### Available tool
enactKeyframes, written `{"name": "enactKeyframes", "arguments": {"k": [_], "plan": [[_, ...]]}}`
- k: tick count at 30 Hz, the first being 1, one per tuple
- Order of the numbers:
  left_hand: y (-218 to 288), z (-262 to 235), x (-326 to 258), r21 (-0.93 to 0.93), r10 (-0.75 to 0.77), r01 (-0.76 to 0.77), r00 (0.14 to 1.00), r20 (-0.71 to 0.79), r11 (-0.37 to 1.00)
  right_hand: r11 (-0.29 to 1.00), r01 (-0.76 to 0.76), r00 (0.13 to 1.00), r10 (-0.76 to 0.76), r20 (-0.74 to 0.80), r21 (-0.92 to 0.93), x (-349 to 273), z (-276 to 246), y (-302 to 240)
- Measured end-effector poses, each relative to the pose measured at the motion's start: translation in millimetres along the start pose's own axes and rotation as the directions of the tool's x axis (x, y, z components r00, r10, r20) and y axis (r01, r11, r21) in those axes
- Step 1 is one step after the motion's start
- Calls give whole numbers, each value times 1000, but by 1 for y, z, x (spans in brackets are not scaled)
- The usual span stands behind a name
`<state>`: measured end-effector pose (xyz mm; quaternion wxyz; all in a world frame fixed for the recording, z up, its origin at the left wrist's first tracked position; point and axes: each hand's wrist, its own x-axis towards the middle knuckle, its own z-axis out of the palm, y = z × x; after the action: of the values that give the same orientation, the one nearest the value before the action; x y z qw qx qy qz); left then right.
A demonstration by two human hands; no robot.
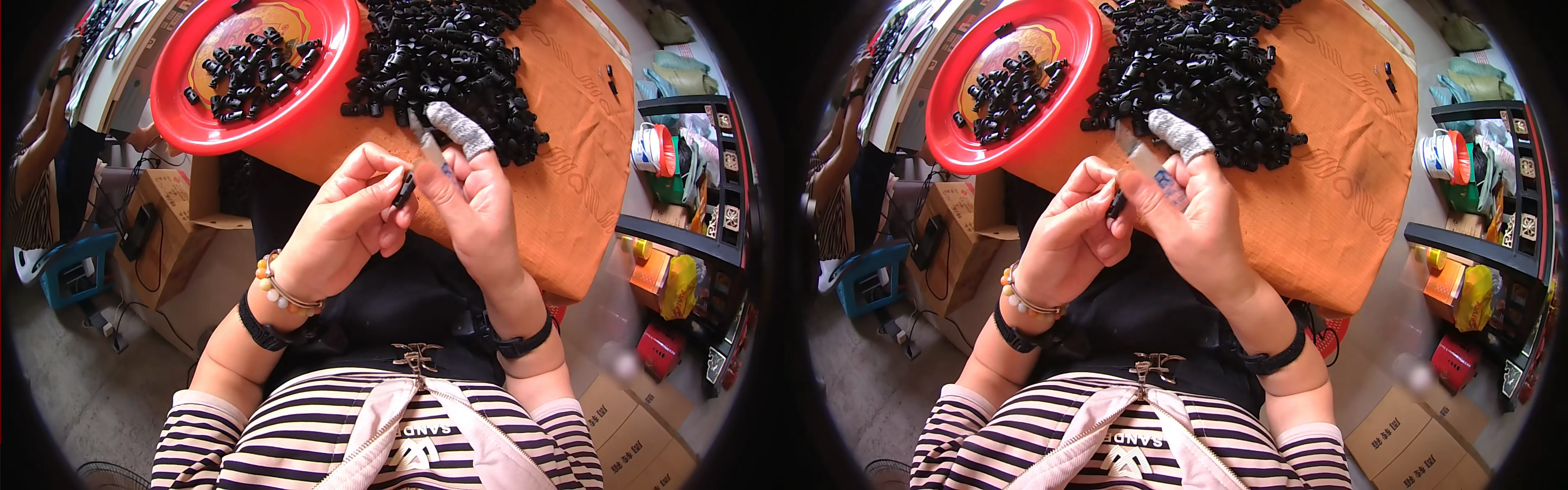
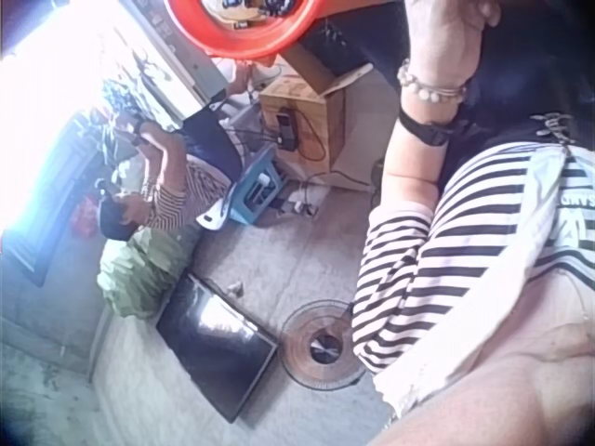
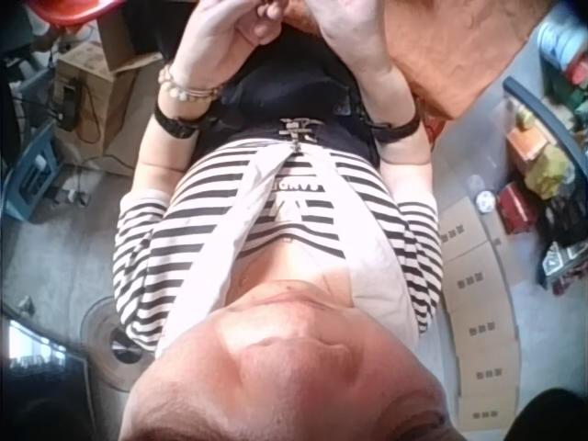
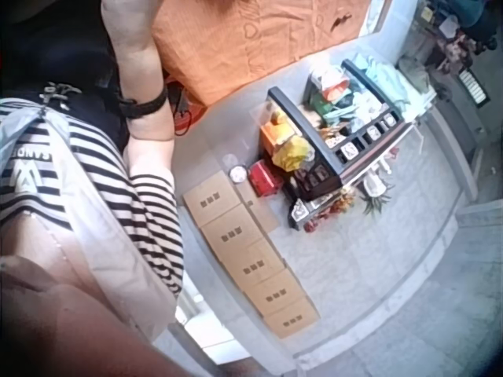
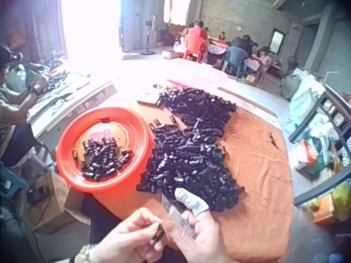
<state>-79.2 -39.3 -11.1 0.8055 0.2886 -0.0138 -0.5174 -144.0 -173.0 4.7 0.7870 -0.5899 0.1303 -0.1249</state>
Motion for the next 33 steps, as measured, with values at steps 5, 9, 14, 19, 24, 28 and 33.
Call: {"name": "enactKeyframes", "arguments": {"k": [5, 9, 14, 19, 24, 28, 33], "plan": [[3, -1, 1, 44, 16, -15, 1000, -26, 999, 997, -73, 990, 74, -122, 16, 1, -18, -6], [20, -3, 2, 69, 154, -148, 984, -94, 987, 994, -89, 985, 78, -154, -69, -2, -33, -8], [57, -21, 1, 113, 393, -379, 906, -156, 918, 986, -43, 975, 6, -224, -164, -5, -57, 0], [78, -19, -4, 113, 481, -468, 861, -165, 876, 924, 13, 963, -114, -243, -382, -7, -58, 11], [66, -29, -4, 106, 422, -412, 901, -100, 905, 817, 126, 915, -315, -252, -563, -2, -53, 19], [41, -19, 0, 186, 298, -272, 946, -127, 944, 570, 125, 911, -391, -133, -812, 5, -51, 20], [19, -10, 6, 293, 100, -61, 988, -119, 954, 531, 171, 901, -425, -87, -830, 2, -52, 22]]}}
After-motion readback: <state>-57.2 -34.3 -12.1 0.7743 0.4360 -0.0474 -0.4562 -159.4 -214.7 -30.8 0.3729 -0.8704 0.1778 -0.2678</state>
